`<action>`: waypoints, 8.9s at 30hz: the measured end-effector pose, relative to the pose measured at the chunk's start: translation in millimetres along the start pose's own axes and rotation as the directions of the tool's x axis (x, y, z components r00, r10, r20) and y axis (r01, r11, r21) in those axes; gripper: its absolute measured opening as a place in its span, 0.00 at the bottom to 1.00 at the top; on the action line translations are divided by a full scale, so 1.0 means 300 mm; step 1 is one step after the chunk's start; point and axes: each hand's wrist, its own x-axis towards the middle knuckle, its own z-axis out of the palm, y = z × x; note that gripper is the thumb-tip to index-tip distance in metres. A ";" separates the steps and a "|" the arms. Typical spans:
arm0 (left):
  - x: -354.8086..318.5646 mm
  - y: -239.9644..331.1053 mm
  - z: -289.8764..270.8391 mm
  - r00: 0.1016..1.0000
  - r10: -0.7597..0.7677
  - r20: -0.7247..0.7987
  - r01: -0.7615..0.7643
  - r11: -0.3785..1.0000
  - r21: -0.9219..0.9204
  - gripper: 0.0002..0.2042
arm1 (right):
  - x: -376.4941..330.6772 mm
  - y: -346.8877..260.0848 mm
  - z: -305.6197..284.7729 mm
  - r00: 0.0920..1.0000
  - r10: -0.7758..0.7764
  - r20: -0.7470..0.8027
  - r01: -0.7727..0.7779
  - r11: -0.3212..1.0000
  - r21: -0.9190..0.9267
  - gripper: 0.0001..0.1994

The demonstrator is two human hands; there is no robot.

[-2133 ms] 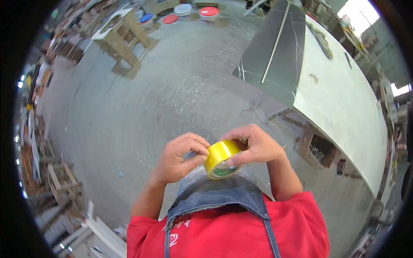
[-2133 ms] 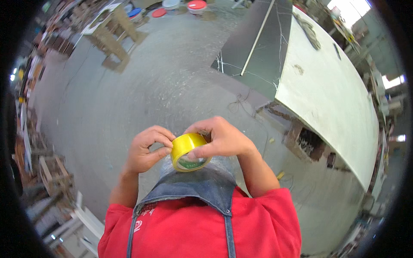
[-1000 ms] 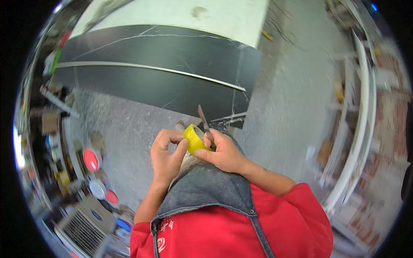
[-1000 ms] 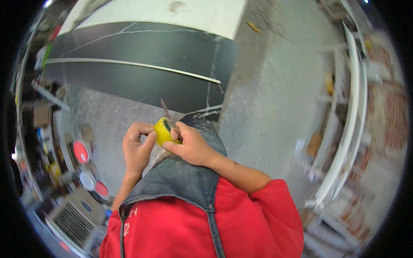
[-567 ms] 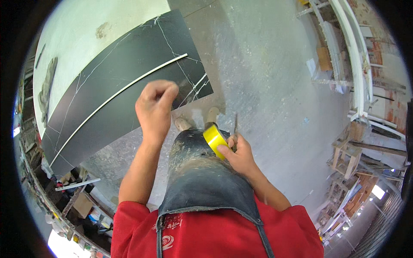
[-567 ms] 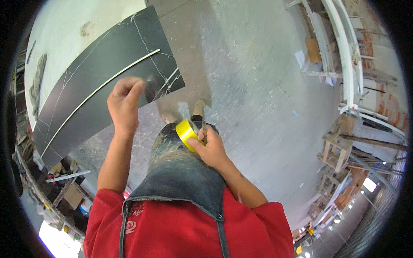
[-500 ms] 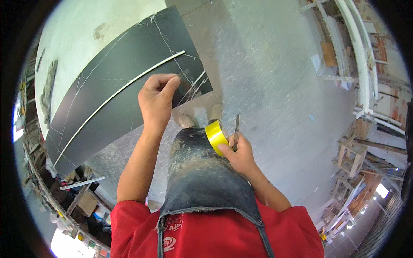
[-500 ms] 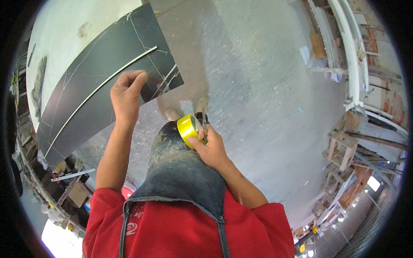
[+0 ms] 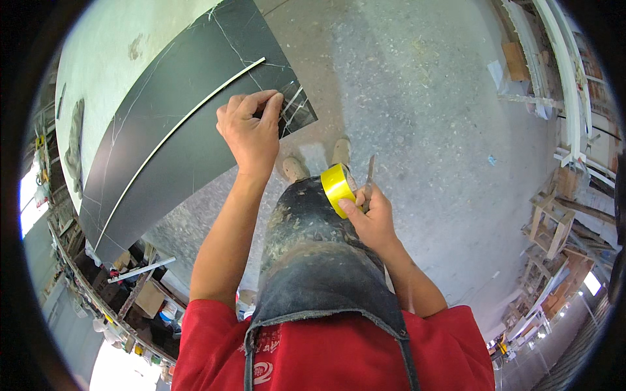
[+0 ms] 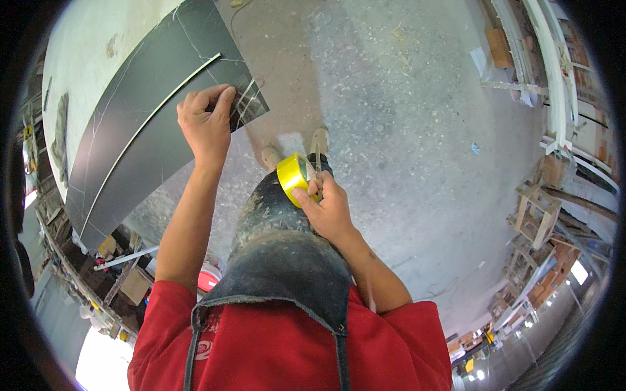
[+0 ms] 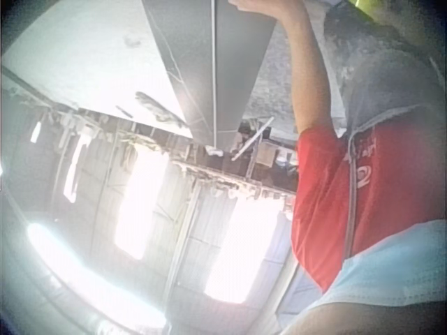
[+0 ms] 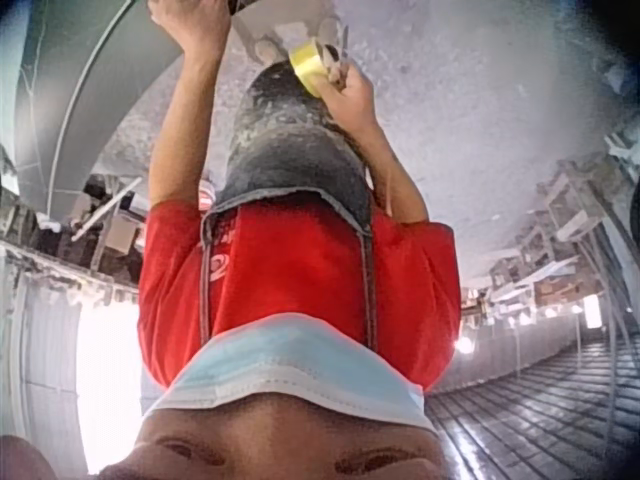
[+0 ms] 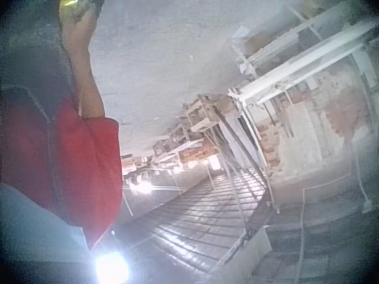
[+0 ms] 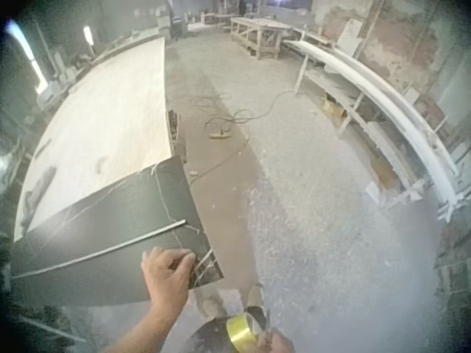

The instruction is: The person applies yellow masking tape along the edges of a large dark marble-patterned tile, then removes the tape and inspects the tile. The person walks through a workshop area and places the tile onto a metal rack.

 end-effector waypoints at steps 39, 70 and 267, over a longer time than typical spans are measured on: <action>0.303 0.051 0.175 0.654 0.735 0.180 -0.737 0.564 0.373 0.21 | 0.048 -0.001 0.009 0.997 -0.021 0.075 0.018 0.999 0.033 0.18; -0.409 0.152 0.078 0.534 -0.651 0.539 0.683 -0.043 -0.729 0.17 | 0.259 -0.099 -0.188 0.882 0.002 0.472 -0.004 1.000 0.004 0.17; -0.502 -0.594 -0.613 0.611 -0.665 0.430 0.731 0.266 -0.628 0.13 | 0.110 -0.519 0.849 0.610 -0.068 0.790 0.789 -0.042 -0.613 0.12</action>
